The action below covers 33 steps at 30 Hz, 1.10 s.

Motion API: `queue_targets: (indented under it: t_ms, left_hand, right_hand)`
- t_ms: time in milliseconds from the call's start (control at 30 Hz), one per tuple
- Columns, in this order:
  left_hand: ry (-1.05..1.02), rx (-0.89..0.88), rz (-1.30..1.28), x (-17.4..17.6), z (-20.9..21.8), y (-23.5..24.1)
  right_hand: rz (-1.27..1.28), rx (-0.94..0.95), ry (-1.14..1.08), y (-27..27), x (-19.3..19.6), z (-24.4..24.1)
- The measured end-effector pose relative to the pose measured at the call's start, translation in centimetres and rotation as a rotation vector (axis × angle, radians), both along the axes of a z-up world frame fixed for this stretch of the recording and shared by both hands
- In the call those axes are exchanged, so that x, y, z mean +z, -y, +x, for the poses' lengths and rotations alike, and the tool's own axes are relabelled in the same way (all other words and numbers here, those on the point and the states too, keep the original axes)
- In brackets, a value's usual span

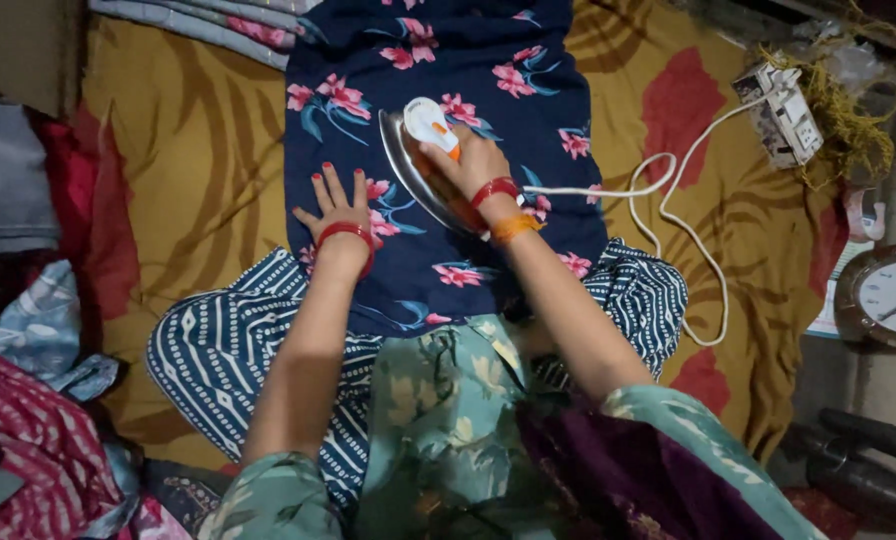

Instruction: The person is ironing a dark blue fabric with pink floral patterns on a flat surface.

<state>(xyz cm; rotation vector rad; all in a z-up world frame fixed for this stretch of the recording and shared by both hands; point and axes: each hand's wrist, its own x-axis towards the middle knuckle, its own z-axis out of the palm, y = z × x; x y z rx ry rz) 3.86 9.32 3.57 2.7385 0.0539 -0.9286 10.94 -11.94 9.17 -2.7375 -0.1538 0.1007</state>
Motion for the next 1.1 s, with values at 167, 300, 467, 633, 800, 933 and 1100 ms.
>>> queue_targets:
  t_ms: [167,300,467,633,800,933,1100]
  left_hand:
    - [0.024,0.001,0.003,1.3,0.0,-0.2]
    - [0.181,-0.013,-0.012,-3.8,0.1,-0.9]
    - [0.391,0.018,0.087,-7.6,0.9,-1.6]
    - [0.162,0.125,-0.012,-2.2,2.5,-1.8]
    - [0.176,0.178,-0.033,-2.9,3.1,-1.7]
    - [0.227,0.141,0.02,-2.2,2.9,-2.2]
    - [0.231,0.142,-0.023,-0.4,2.6,-2.7]
  right_hand:
    - [0.017,-0.033,0.066,-1.4,-0.3,1.2]
    - [0.12,0.037,0.113,-1.2,-1.0,0.0]
    - [0.046,0.101,0.0,-2.5,-0.4,-4.5]
    - [0.02,0.103,-0.038,-4.8,1.6,-5.7]
    - [-0.013,0.02,-0.071,-6.1,1.6,-3.9]
    - [0.002,-0.012,-0.047,-7.4,0.5,-0.4]
    - [0.036,-0.043,0.082,-8.2,-1.5,2.7]
